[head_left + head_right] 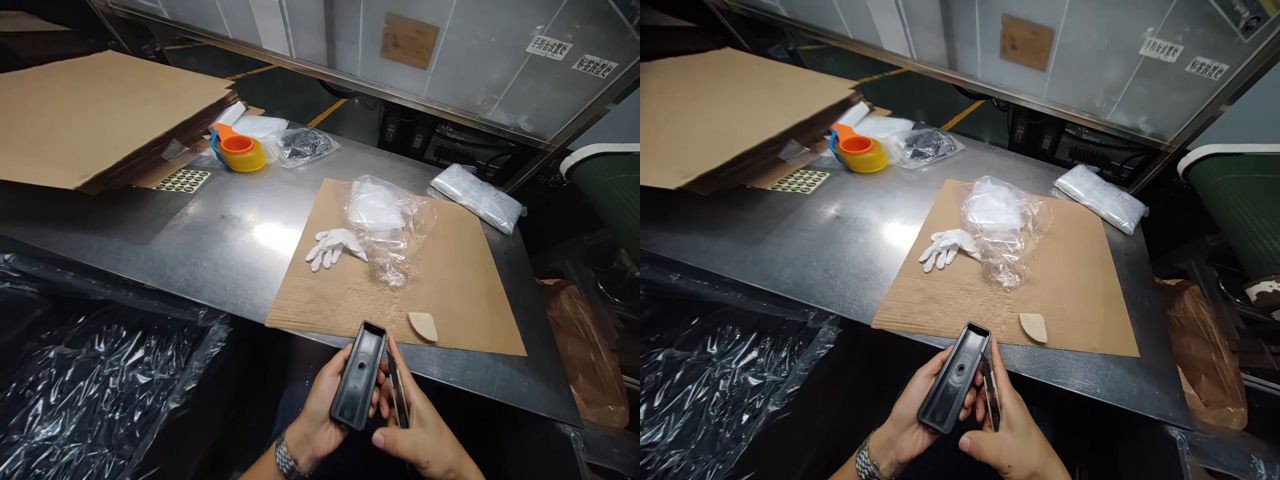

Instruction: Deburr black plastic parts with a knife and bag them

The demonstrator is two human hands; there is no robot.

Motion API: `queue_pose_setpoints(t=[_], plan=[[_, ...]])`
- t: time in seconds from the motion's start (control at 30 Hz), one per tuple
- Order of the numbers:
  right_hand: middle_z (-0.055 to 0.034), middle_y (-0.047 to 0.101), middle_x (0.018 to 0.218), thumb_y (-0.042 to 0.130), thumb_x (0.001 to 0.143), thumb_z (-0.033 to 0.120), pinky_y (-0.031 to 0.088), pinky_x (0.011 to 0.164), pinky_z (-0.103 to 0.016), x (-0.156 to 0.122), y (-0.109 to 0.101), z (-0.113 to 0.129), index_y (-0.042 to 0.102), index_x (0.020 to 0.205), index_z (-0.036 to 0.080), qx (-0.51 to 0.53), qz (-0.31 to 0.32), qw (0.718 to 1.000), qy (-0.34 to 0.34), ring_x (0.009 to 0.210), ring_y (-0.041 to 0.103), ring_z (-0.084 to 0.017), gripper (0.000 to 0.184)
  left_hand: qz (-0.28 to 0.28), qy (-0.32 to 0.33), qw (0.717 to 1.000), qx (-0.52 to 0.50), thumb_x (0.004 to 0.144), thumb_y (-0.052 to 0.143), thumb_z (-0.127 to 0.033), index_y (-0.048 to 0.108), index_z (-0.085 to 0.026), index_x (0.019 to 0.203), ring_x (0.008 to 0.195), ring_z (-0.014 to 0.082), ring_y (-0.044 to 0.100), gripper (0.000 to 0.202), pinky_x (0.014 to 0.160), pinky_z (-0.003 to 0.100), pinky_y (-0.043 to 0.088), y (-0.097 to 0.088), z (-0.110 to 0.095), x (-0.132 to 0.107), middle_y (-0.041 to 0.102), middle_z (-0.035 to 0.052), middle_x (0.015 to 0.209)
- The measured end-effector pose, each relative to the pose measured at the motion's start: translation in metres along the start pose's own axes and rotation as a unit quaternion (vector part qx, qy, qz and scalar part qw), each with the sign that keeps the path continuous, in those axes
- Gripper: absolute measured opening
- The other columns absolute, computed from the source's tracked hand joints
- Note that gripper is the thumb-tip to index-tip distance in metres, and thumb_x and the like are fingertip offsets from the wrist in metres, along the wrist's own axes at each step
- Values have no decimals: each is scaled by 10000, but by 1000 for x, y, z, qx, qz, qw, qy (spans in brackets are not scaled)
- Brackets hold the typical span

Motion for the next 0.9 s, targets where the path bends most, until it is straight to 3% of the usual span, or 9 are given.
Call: queue_pose_setpoints(t=[0.17, 0.23, 0.33, 0.43, 0.57, 0.63, 0.73, 0.8, 0.9], plan=[[-45, 531, 1071, 585, 824, 410, 249, 401, -169, 6, -52, 24, 341, 1357, 324, -47, -149, 988, -14, 489, 337, -21, 593, 42, -40, 997, 41, 883, 337, -472, 662, -23, 780, 442, 126, 579, 564, 388, 205, 441, 2, 3, -2, 649, 108, 679], [-54, 547, 1059, 598, 806, 434, 248, 394, -175, 13, -56, 37, 411, 1317, 281, -80, -145, 986, -14, 475, 346, -19, 564, 58, -61, 994, 73, 877, 341, -486, 661, -8, 779, 430, 120, 575, 584, 375, 192, 428, 2, 7, -4, 654, 126, 685], [0, 571, 750, 640, 769, 429, 282, 404, -180, 22, -47, 48, 578, 1151, 181, -166, -83, 983, 4, 455, 363, -35, 460, 91, -80, 987, 109, 879, 335, -468, 648, -14, 872, 446, 146, 607, 552, 367, 188, 422, 5, 7, -8, 677, 172, 727], [27, 536, 627, 611, 805, 372, 359, 424, -183, 19, -48, 60, 598, 1081, 172, -219, -129, 966, -47, 467, 421, -61, 341, 99, -4, 994, 56, 867, 392, -463, 623, -83, 935, 544, 212, 660, 449, 444, 241, 475, 7, -16, -9, 695, 153, 795], [-55, 623, 970, 609, 810, 237, 502, 572, -223, -5, -34, 76, 540, 1133, 252, -280, -231, 897, -251, 720, 606, -135, 331, 68, 164, 981, -79, 871, 482, -371, 609, -127, 955, 790, 203, 669, 287, 746, 298, 505, 5, -52, -15, 697, 113, 886], [-71, 609, 1061, 582, 825, 195, 523, 638, -237, -15, -10, 74, 543, 1131, 278, -316, -217, 859, -340, 869, 622, -169, 320, 64, 188, 973, -119, 859, 517, -363, 595, -152, 994, 866, 200, 649, 262, 827, 330, 478, 8, -53, -16, 688, 110, 943], [-69, 619, 1047, 548, 863, 238, 532, 655, -237, -21, 14, 63, 553, 1112, 297, -336, -187, 837, -389, 923, 625, -182, 256, 53, 142, 979, -137, 831, 527, -456, 589, -147, 990, 712, 184, 643, 352, 685, 307, 493, 11, -39, -12, 679, 96, 829], [-66, 639, 1008, 558, 857, 357, 517, 564, -199, -17, 23, 55, 553, 1124, 291, -357, -133, 850, -364, 757, 653, -151, 275, 57, 111, 985, -123, 830, 472, -534, 597, -121, 932, 538, 132, 573, 443, 537, 241, 444, 11, -32, -9, 623, 55, 640], [-14, 655, 758, 454, 829, 574, 447, 415, -172, -11, 19, 50, 495, 1219, 261, -387, -67, 873, -290, 457, 562, -91, 502, 75, 132, 988, -35, 843, 378, -587, 605, -95, 870, 451, 101, 482, 543, 485, 219, 391, 12, -34, -9, 526, 17, 506]])
Point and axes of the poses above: each hand's wrist, its own x-axis towards the middle knuckle, its own y-axis out of the palm, z = x × y, the point moved 9 cm from there along x, towards the middle knuckle
